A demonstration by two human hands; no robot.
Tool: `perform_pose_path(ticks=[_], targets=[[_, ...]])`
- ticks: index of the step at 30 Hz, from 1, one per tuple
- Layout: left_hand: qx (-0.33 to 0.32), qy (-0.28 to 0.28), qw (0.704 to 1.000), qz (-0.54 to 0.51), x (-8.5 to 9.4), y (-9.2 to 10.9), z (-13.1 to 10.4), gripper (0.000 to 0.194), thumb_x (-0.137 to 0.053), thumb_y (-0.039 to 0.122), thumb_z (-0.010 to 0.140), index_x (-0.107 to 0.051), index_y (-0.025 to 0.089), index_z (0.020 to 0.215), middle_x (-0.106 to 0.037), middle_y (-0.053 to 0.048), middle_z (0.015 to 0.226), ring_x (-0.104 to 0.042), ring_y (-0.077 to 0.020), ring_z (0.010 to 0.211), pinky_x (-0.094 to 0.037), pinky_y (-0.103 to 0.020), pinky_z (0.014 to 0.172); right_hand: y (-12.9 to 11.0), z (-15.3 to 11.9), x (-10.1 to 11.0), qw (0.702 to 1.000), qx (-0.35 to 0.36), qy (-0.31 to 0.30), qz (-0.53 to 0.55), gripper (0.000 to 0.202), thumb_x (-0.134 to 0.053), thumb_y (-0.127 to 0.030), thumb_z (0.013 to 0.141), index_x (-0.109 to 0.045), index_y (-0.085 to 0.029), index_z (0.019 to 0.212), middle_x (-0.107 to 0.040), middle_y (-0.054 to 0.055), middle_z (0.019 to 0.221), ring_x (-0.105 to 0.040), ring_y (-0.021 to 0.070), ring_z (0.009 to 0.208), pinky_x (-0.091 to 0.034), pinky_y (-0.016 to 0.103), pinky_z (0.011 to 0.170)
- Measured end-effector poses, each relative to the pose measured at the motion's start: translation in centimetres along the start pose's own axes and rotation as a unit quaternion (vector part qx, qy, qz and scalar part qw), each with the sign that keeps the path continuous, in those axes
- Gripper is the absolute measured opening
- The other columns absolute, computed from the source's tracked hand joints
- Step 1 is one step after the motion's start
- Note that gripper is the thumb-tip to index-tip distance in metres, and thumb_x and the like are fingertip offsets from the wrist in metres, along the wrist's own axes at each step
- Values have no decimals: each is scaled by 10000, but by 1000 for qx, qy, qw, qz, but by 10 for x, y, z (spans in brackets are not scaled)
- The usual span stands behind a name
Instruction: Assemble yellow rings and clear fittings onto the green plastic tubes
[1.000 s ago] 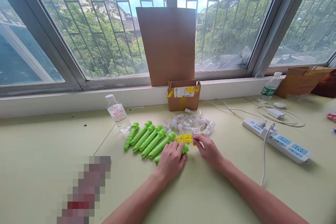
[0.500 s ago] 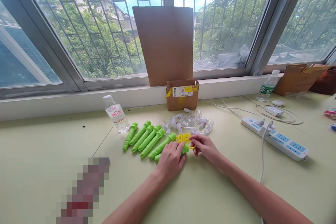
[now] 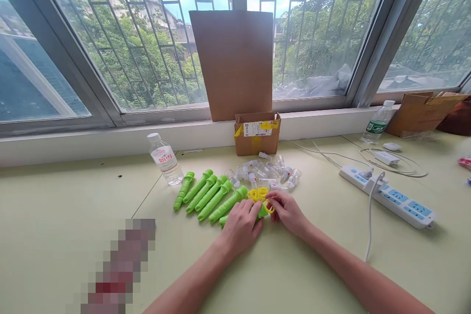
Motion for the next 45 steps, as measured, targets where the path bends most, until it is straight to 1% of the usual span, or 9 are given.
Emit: perform_pose_path(ticks=[4, 9, 15, 20, 28, 33, 38, 42, 45], targets=[[-11, 0, 1000, -8, 0, 1, 0, 320, -505, 219, 824, -498, 179, 1142, -586, -86, 984, -553, -238, 890, -467, -373, 753, -1, -3, -3, 998, 20, 3, -59, 221, -442, -386, 891, -567, -220, 966, -544, -10, 687, -536, 117, 438, -439, 266, 434], [-17, 1, 1000, -12, 1, 1, -1, 380, -502, 205, 823, -468, 179, 1200, -589, -91, 1006, -557, -242, 905, -473, -379, 759, -7, -4, -3, 995, 33, 13, -98, 207, -411, -345, 900, -560, -216, 966, -552, -3, 682, -516, 121, 438, -404, 261, 423], [-29, 29, 999, -17, 4, 3, -1, 391, -449, 227, 870, -445, 197, 1260, -586, -99, 1004, -570, -227, 916, -486, -371, 773, -8, -3, -4, 989, 56, 13, -138, 188, -431, -342, 891, -558, -220, 958, -527, -23, 599, -531, 139, 458, -443, 282, 475], [-22, 48, 998, -16, 5, 4, -1, 375, -443, 230, 877, -450, 189, 1250, -587, -102, 1004, -576, -222, 916, -499, -363, 770, -12, -4, -3, 986, 86, 21, -139, 191, -489, -377, 869, -566, -221, 946, -583, 10, 703, -560, 147, 556, -479, 274, 492], [1, 69, 998, -13, 1, 1, -2, 363, -450, 233, 878, -441, 192, 1238, -583, -93, 984, -587, -217, 905, -507, -344, 752, -22, -7, -1, 983, 109, 5, -146, 175, -500, -344, 874, -600, -205, 913, -627, 30, 812, -602, 145, 632, -504, 265, 527], [17, 78, 997, -8, -3, -2, -2, 379, -462, 237, 872, -422, 191, 1246, -592, -84, 977, -599, -209, 871, -511, -328, 714, -24, -9, -1, 980, 123, -6, -157, 184, -541, -368, 851, -607, -196, 861, -636, 29, 766, -620, 148, 606, -524, 266, 511], [37, 99, 994, -16, -1, -2, -2, 392, -461, 272, 884, -398, 179, 1259, -619, -88, 993, -612, -205, 873, -517, -319, 705, -20, -9, -1, 979, 128, -12, -161, 216, -579, -404, 820, -621, -206, 896, -664, 44, 810, -628, 154, 589, -558, 304, 526], [52, 117, 991, -31, 1, -2, -3, 387, -443, 292, 908, -369, 180, 1270, -633, -90, 1031, -622, -204, 907, -515, -327, 748, -21, -9, 0, 979, 128, -7, -158, 190, -593, -369, 814, -618, -224, 933, -672, 41, 863, -635, 153, 614, -563, 307, 544], [46, 120, 991, -24, 2, -2, -3, 369, -417, 293, 923, -374, 181, 1271, -632, -95, 1032, -624, -206, 915, -514, -321, 740, -24, -9, -1, 978, 127, -4, -162, 175, -599, -345, 808, -615, -230, 939, -664, 42, 891, -636, 155, 641, -557, 296, 538]])
Point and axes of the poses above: each hand's wrist, its own z-axis towards the middle knuckle, its own x-axis out of the back of the hand, y = z × x, the point moved 2 cm from there along z, towards the middle knuckle
